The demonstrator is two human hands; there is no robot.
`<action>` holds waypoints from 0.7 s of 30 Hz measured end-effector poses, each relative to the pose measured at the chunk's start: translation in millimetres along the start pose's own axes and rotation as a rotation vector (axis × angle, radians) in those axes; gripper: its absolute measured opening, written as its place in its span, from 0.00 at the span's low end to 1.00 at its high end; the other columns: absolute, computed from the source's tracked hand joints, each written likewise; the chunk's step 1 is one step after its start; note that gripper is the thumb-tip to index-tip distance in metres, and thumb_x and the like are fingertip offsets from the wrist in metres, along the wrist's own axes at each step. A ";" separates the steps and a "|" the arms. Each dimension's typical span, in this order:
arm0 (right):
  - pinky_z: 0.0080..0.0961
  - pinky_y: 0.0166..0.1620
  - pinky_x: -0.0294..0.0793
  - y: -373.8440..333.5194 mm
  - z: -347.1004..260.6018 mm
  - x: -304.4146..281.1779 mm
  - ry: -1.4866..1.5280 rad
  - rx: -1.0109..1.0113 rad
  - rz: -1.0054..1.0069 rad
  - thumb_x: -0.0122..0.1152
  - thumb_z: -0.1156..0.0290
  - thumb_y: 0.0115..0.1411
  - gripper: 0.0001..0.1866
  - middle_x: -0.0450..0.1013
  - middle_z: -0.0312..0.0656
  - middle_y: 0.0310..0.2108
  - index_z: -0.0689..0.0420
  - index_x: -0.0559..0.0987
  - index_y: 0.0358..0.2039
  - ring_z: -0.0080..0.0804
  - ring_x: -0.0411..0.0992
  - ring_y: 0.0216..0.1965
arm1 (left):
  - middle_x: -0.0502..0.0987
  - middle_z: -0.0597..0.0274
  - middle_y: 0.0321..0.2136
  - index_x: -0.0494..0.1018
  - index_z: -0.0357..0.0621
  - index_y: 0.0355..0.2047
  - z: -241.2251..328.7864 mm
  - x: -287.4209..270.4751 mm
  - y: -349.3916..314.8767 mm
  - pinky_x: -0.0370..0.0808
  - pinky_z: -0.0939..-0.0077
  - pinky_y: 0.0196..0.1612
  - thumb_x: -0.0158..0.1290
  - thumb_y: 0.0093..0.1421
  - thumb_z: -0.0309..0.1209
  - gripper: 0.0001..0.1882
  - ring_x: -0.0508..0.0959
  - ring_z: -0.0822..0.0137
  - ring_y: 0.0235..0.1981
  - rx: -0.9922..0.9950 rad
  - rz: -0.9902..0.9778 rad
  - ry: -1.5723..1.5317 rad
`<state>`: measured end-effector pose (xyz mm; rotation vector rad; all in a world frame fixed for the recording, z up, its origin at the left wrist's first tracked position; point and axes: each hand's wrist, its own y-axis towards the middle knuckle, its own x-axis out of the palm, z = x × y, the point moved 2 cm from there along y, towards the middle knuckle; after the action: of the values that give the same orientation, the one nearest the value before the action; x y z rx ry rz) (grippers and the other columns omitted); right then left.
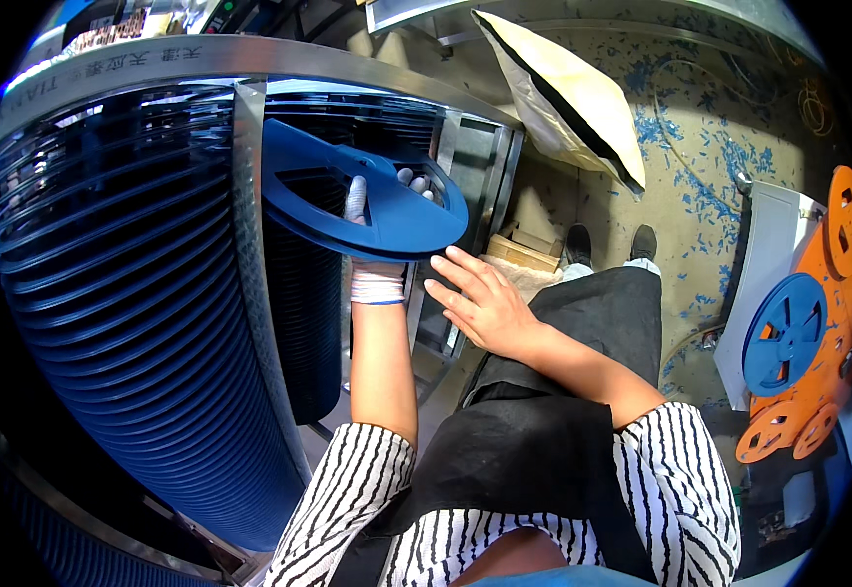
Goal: The person repeatedly picks up blue circular plastic parts and stacks them into a metal rack. The person handles the parts one at a time, placing them into the rack repeatedly.
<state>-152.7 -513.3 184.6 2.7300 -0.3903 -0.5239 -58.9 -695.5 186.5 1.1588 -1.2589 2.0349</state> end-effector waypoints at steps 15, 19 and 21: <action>0.41 0.57 0.66 -26.3 0.9 0.5 0.046 -0.026 -0.028 0.64 0.75 0.48 0.28 0.61 0.45 0.59 0.55 0.71 0.53 0.46 0.59 0.62 | 0.66 0.43 0.49 0.52 0.45 0.61 19.3 21.2 31.0 0.62 0.40 0.58 0.52 0.54 0.56 0.42 0.68 0.42 0.53 0.361 0.539 0.340; 0.40 0.57 0.66 -30.4 -0.8 -6.2 0.026 -0.012 -0.029 0.64 0.74 0.49 0.27 0.61 0.45 0.59 0.55 0.72 0.52 0.46 0.59 0.62 | 0.63 0.42 0.54 0.53 0.46 0.61 28.8 25.4 40.2 0.65 0.39 0.56 0.54 0.51 0.56 0.44 0.67 0.42 0.54 0.362 0.485 0.436; 0.40 0.57 0.66 -34.5 -1.9 -12.6 0.023 0.002 -0.044 0.64 0.74 0.49 0.27 0.61 0.45 0.59 0.55 0.72 0.52 0.46 0.59 0.62 | 0.62 0.41 0.56 0.54 0.46 0.62 34.5 30.5 52.9 0.62 0.31 0.56 0.51 0.53 0.55 0.41 0.64 0.39 0.56 0.491 0.532 0.464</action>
<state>-156.2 -477.4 177.3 2.7496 -0.3252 -0.5037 -100.3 -751.6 194.5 0.4807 -0.9147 2.9067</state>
